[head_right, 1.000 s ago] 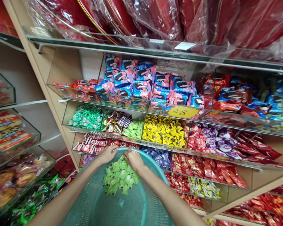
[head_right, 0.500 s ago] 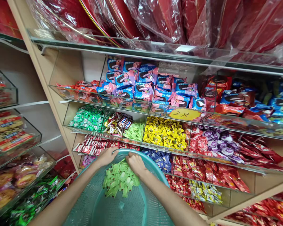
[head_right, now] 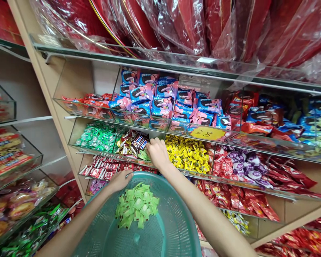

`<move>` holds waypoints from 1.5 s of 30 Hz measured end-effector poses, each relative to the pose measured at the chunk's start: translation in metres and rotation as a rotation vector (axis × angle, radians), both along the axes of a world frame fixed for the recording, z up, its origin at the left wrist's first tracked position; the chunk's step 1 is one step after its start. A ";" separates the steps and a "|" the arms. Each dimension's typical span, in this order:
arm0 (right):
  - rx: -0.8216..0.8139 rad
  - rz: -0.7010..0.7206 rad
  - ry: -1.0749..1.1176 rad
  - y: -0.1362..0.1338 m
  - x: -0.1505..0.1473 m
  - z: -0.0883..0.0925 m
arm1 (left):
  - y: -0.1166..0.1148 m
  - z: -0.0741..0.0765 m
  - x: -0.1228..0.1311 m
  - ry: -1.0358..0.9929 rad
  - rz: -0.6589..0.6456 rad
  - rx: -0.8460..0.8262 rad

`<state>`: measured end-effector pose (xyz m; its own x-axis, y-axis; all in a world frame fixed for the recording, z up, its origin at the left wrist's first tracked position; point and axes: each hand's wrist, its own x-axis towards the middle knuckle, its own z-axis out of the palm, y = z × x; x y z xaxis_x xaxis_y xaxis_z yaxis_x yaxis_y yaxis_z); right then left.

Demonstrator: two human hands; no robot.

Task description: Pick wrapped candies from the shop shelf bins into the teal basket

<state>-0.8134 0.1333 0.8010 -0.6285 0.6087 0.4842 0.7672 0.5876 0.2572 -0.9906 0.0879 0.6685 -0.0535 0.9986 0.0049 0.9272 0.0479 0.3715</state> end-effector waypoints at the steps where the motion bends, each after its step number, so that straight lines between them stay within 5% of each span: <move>1: 0.008 -0.023 -0.022 0.005 -0.002 0.000 | 0.001 -0.001 0.000 -0.003 -0.001 0.002; 12: 0.029 -0.072 -0.060 0.014 -0.012 -0.021 | 0.002 -0.011 -0.007 -0.031 0.009 0.019; 18: 0.024 -0.059 0.093 0.004 0.001 -0.004 | -0.001 -0.003 -0.002 -0.003 0.013 -0.007; 23: 0.065 0.057 0.266 -0.031 0.017 0.011 | -0.003 0.001 0.001 0.031 -0.014 -0.009; 26: 0.060 0.211 0.256 -0.050 0.021 -0.006 | -0.002 0.001 0.003 0.023 -0.018 0.010; 34: -0.077 0.407 -0.162 -0.043 0.026 -0.103 | -0.004 0.003 0.003 0.002 -0.009 0.013; 45: -0.084 0.462 -0.231 -0.013 0.012 -0.124 | -0.002 0.006 0.003 0.016 0.012 0.005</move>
